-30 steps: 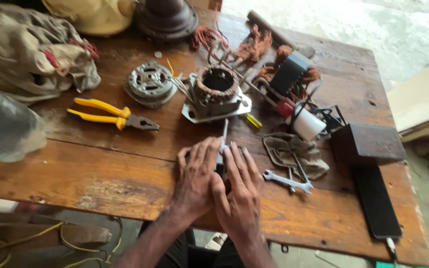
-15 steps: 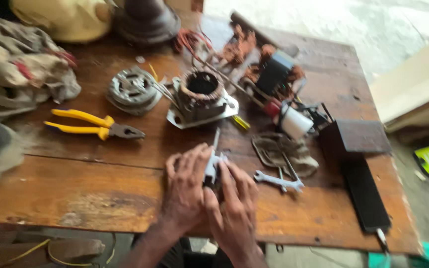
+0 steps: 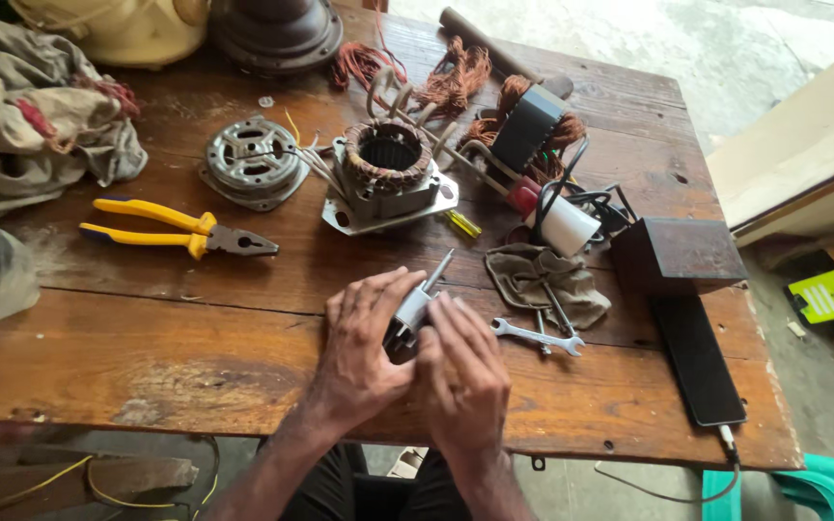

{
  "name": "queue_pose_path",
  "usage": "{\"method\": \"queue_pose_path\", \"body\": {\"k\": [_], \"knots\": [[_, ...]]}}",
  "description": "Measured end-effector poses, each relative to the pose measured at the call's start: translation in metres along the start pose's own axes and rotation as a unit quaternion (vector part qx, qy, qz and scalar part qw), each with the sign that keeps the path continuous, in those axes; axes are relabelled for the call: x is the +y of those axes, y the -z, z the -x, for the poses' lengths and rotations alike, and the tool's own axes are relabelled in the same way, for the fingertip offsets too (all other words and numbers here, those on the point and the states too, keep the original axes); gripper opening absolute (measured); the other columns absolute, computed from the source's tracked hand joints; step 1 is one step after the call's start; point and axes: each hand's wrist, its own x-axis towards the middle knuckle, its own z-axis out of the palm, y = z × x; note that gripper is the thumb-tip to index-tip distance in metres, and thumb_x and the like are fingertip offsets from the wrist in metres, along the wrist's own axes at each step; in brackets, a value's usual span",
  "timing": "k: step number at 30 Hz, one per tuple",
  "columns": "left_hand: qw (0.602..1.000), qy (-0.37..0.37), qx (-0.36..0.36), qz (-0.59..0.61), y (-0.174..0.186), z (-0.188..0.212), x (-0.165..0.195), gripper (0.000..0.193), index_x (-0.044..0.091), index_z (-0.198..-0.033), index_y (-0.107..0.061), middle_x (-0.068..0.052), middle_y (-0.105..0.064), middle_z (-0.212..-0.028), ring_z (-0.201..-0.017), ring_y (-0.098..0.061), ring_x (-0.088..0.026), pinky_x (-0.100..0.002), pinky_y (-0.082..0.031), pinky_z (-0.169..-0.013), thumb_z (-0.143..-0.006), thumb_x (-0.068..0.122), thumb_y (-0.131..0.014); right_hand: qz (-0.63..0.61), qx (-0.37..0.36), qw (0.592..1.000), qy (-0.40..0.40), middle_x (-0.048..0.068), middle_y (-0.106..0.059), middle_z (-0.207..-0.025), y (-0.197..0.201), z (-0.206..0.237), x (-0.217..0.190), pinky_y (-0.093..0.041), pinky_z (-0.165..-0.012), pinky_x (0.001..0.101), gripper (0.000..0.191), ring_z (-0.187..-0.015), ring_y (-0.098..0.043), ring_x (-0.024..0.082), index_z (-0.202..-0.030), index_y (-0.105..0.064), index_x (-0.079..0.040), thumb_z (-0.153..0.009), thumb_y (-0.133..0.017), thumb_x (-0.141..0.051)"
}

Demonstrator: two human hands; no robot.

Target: The person disassembles a small electric motor rotor on a wooden workbench. They remove a metal retaining ring, separate the rotor from its shaft, and inspect the internal components. The person then reassembles the rotor by sliding it back onto the shaft and replacing the retaining ring.

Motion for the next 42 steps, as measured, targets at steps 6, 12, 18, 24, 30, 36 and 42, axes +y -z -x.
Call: {"method": "queue_pose_path", "body": {"k": [6,12,18,24,30,36,42], "knots": [[1.000,0.003,-0.001,-0.020,-0.001,0.005,0.001,0.063,0.012,-0.143,-0.056,-0.010,-0.058,-0.144,-0.135,-0.053,-0.025,-0.047,-0.032,-0.115,-0.082,0.020,-0.067,0.000,-0.018,0.999,0.039,0.026,-0.067,-0.136,0.008,0.000,-0.014,-0.045,-0.115,0.0456,0.036,-0.135,-0.059,0.039,-0.129,-0.066,0.007,-0.097,-0.062,-0.009],[1.000,-0.024,0.012,0.007,-0.008,0.003,0.000,0.061,0.008,-0.145,-0.053,-0.016,-0.053,-0.151,-0.142,-0.049,-0.031,-0.051,-0.032,-0.121,-0.085,0.012,-0.066,0.010,0.002,0.998,0.056,0.024,-0.067,-0.134,0.004,0.002,-0.009,-0.043,-0.119,0.0467,0.036,-0.136,-0.058,0.039,-0.129,-0.067,0.008,-0.097,-0.062,-0.008],[0.999,-0.019,0.001,0.039,-0.003,0.004,0.003,0.059,0.006,-0.142,-0.054,-0.017,-0.055,-0.148,-0.141,-0.051,-0.033,-0.049,-0.034,-0.120,-0.086,0.018,-0.070,0.015,-0.008,0.999,0.045,0.023,-0.069,-0.134,0.011,-0.004,-0.008,-0.045,-0.118,0.0460,0.033,-0.136,-0.059,0.038,-0.126,-0.068,0.008,-0.096,-0.062,-0.004],[0.999,-0.013,0.007,0.048,-0.003,0.002,0.009,0.057,0.005,-0.140,-0.057,-0.016,-0.057,-0.145,-0.137,-0.053,-0.033,-0.047,-0.037,-0.118,-0.085,0.018,-0.070,-0.005,-0.020,0.998,0.060,0.023,-0.068,-0.134,0.019,-0.006,-0.009,-0.046,-0.116,0.0463,0.034,-0.136,-0.058,0.039,-0.125,-0.069,0.007,-0.093,-0.064,-0.001],[0.998,-0.030,0.018,0.057,0.000,0.001,0.011,0.055,0.003,-0.137,-0.058,-0.019,-0.059,-0.141,-0.133,-0.055,-0.035,-0.048,-0.037,-0.115,-0.085,0.019,-0.069,0.008,-0.025,0.996,0.081,0.023,-0.068,-0.135,0.018,-0.002,-0.003,-0.048,-0.116,0.0482,0.036,-0.136,-0.059,0.039,-0.127,-0.069,0.004,-0.092,-0.065,-0.003],[0.997,-0.027,0.031,0.068,0.001,0.001,0.011,0.047,0.003,-0.136,-0.059,-0.019,-0.061,-0.141,-0.134,-0.058,-0.035,-0.047,-0.041,-0.114,-0.090,0.014,-0.063,-0.017,-0.032,0.996,0.082,0.023,-0.067,-0.135,0.019,0.000,-0.007,-0.048,-0.115,0.0491,0.040,-0.136,-0.058,0.041,-0.130,-0.067,0.005,-0.091,-0.065,-0.001],[0.992,-0.031,0.035,0.115,0.002,-0.001,0.012,0.052,0.002,-0.142,-0.050,-0.021,-0.060,-0.142,-0.135,-0.059,-0.036,-0.045,-0.044,-0.116,-0.093,0.010,-0.062,-0.028,-0.030,0.995,0.088,0.022,-0.067,-0.134,0.020,0.001,-0.007,-0.048,-0.115,0.0490,0.042,-0.135,-0.059,0.042,-0.130,-0.067,0.003,-0.089,-0.067,-0.001]]}}
